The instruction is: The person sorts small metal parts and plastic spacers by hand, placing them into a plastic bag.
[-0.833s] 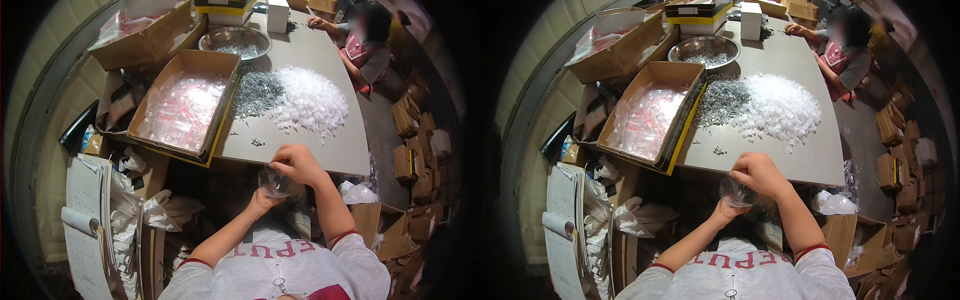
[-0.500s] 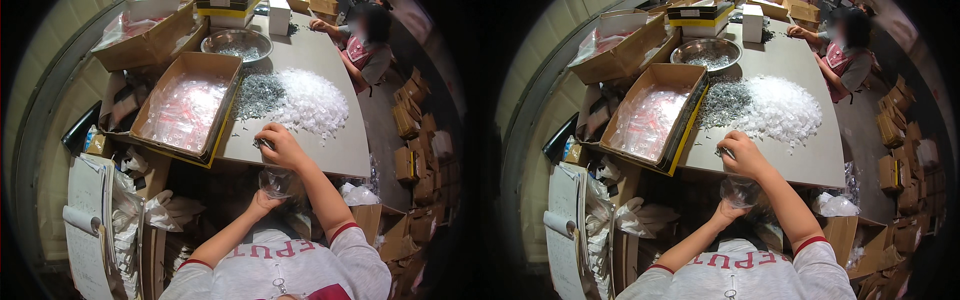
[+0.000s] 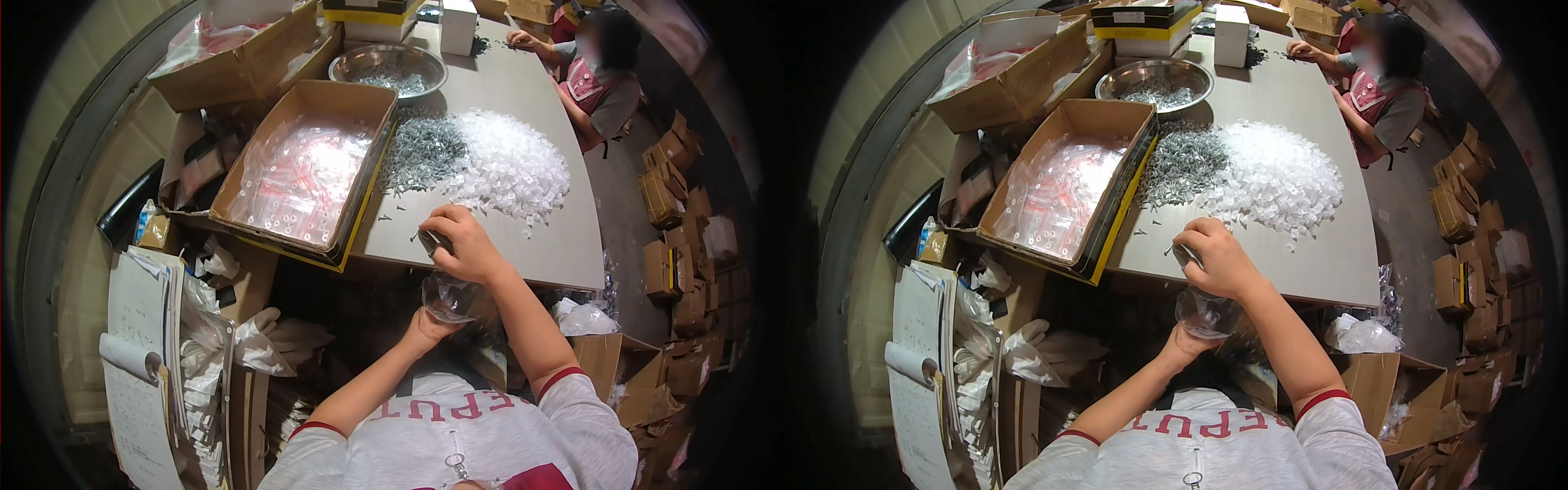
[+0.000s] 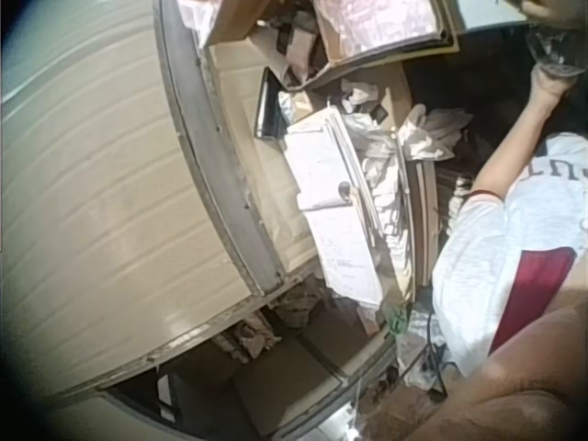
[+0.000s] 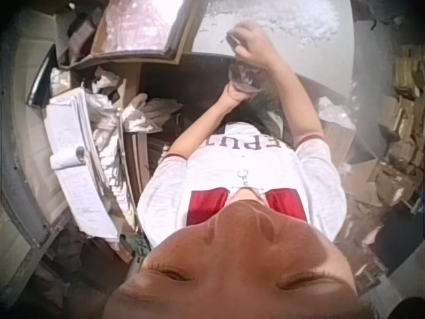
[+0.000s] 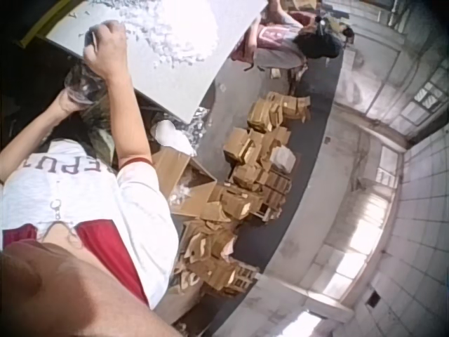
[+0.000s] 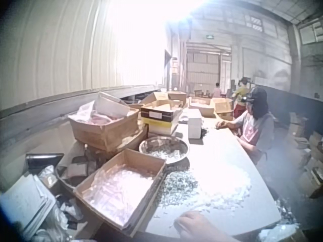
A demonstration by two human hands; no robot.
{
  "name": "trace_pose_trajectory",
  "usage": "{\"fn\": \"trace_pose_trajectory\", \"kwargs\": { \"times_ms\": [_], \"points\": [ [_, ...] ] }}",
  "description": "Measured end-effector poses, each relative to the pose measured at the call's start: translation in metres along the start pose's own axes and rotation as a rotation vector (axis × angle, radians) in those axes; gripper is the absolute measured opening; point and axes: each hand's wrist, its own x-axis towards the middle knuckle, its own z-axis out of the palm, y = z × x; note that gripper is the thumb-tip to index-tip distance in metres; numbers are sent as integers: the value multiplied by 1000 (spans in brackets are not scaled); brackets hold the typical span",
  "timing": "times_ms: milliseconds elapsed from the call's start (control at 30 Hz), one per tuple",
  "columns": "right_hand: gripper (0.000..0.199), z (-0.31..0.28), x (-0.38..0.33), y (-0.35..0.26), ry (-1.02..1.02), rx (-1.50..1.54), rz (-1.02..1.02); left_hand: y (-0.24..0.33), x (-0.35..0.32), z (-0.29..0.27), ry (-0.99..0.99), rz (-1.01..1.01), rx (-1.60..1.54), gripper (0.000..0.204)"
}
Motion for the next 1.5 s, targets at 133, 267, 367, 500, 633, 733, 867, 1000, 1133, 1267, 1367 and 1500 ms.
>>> {"fn": "trace_pose_trajectory", "kwargs": {
  "times_ms": [133,267,367,500,633,733,867,1000,1133,1267,1367,1500],
  "points": [
    [44,-2,-2,6,-34,60,4,-3,1,0,2,-14,61,39],
    [47,-8,-3,3,-90,67,-44,2,-1,1,20,25,49,36],
    [44,-10,-4,-1,-100,46,-65,-2,-1,0,29,57,57,36],
    [31,-7,-6,4,-72,30,-63,-2,0,3,50,83,0,37],
    [22,-5,-13,8,-28,26,-84,-3,1,2,-8,-22,3,45],
    [19,-21,-16,-7,-136,-1,-33,-4,-1,2,26,-2,-22,41],
    [18,-25,-5,-10,-329,136,146,5,-2,4,60,87,48,37],
    [42,1,20,0,-76,64,71,-3,1,6,26,94,-46,38],
    [60,16,38,3,-122,37,-9,1,-1,4,24,86,-7,38],
    [49,35,51,1,-98,29,-86,-9,0,4,15,98,-10,38],
    [31,46,56,0,4,35,-149,-16,3,4,21,105,62,37],
    [17,48,52,4,62,-34,-116,-16,2,4,25,101,98,37]
  ]
}}
